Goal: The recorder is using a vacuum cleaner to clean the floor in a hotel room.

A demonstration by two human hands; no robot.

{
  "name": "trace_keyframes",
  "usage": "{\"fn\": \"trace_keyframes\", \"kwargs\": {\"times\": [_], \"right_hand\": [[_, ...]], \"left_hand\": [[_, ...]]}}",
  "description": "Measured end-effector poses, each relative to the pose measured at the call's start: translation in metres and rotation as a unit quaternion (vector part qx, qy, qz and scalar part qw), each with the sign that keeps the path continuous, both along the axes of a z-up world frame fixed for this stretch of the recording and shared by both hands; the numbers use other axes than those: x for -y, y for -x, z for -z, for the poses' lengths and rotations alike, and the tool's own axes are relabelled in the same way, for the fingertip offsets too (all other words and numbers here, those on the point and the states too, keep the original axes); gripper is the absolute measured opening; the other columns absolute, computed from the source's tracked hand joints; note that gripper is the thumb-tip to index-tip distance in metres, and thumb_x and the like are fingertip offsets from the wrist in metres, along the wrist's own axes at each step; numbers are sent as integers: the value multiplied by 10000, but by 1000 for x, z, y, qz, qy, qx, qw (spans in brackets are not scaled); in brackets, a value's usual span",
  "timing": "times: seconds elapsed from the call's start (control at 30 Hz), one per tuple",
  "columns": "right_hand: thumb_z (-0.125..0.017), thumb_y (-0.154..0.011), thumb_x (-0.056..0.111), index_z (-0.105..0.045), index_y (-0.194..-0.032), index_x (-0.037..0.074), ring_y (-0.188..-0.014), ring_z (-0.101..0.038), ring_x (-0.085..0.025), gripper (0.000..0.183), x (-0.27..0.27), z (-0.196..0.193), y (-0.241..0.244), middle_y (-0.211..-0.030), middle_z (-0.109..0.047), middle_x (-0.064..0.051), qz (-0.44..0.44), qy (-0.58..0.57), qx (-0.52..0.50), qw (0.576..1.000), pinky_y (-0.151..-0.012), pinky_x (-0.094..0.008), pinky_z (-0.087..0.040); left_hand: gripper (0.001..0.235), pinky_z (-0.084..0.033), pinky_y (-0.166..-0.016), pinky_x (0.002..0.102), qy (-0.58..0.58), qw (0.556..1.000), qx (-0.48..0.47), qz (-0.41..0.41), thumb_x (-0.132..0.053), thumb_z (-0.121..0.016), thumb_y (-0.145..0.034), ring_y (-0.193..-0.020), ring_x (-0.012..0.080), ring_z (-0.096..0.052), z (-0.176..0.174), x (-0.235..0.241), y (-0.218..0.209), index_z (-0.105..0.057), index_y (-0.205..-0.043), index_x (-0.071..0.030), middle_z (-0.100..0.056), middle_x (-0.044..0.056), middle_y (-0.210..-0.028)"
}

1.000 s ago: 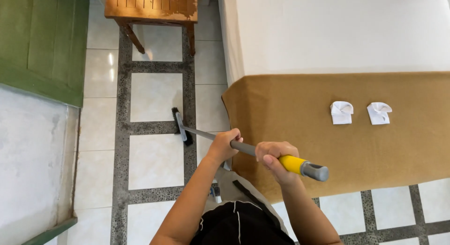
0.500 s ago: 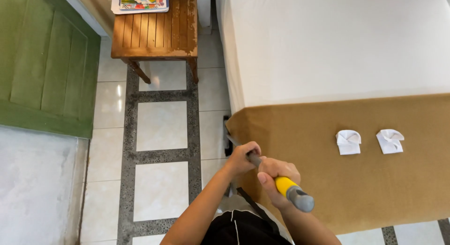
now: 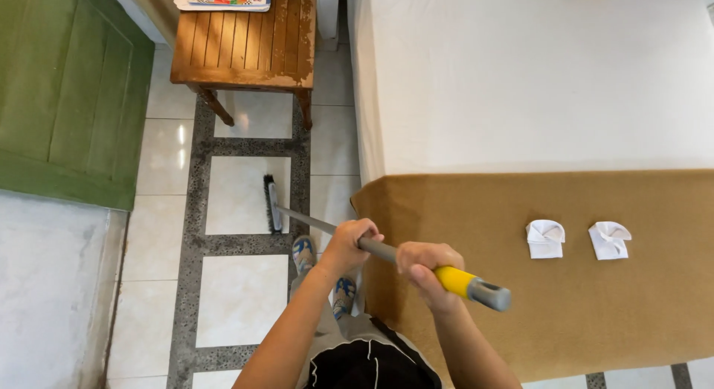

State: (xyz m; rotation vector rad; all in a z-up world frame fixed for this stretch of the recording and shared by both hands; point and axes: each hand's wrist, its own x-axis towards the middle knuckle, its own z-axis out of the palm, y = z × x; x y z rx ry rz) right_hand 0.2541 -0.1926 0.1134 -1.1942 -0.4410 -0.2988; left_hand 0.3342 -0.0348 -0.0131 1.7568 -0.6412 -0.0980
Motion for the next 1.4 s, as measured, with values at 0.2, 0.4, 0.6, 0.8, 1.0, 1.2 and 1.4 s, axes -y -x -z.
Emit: {"fn": "trace_keyframes", "kwargs": {"times": [0.2,0.4,0.6,0.8,1.0,1.2,1.4], "right_hand": [[-647,-938,102,-467,-728,78,-519,-455,-154,278,13,-43,10,-588,-471,-26,117,77,33,990,-548,-333,-427],[-625,-883,1,-471,-728,72,-524,-522,-183,230,-20,-40,-45,-610,-530,-59,172,210,42,962,-516,-298,-442],[-627,-932,-3,-420,-745,67,-595,-481,-182,288,-39,-11,-138,-661,-494,-57,102,133,23,986,-573,-315,-409],[-645,-974,11,-403,-732,64,-635,-478,-204,346,-49,11,-197,-694,-515,-85,33,34,-47,998,-606,-340,-417],[-649,-941,25,-410,-709,71,-558,-450,-161,336,-29,-31,-189,-605,-469,-44,114,44,-66,990,-532,-299,-384],[-670,-916,53,-431,-720,66,-564,-474,-169,310,-62,-47,-210,-619,-476,-45,185,183,-33,965,-542,-309,-401],[-696,-911,75,-415,-720,60,-594,-468,-184,340,-63,-39,-251,-647,-470,-55,178,159,-17,971,-562,-318,-390]], "left_hand": [[177,-516,-602,365,-33,988,-86,124,-224,-732,-908,-635,265,-648,-33,49,-12,-650,-864,-73,-663,91,-698],[96,-510,-606,366,-8,980,-73,187,-126,-687,-890,-609,269,-611,-5,57,-70,-614,-867,-69,-622,105,-670],[133,-521,-611,376,-12,994,-25,108,-111,-719,-810,-655,293,-643,23,13,-162,-598,-837,-63,-657,133,-712],[189,-511,-601,397,-96,990,-98,32,-162,-744,-835,-623,335,-624,11,-35,-204,-584,-833,-62,-669,145,-707],[263,-500,-593,399,-110,982,-110,110,-228,-759,-882,-614,322,-610,-31,-5,-211,-562,-811,-68,-643,145,-669],[197,-507,-596,366,14,976,-72,207,-176,-727,-901,-622,267,-607,-8,18,-239,-583,-851,-51,-634,121,-706],[116,-491,-584,345,18,982,-78,169,-121,-674,-904,-602,237,-586,-8,8,-271,-593,-868,-46,-600,113,-662]]}}
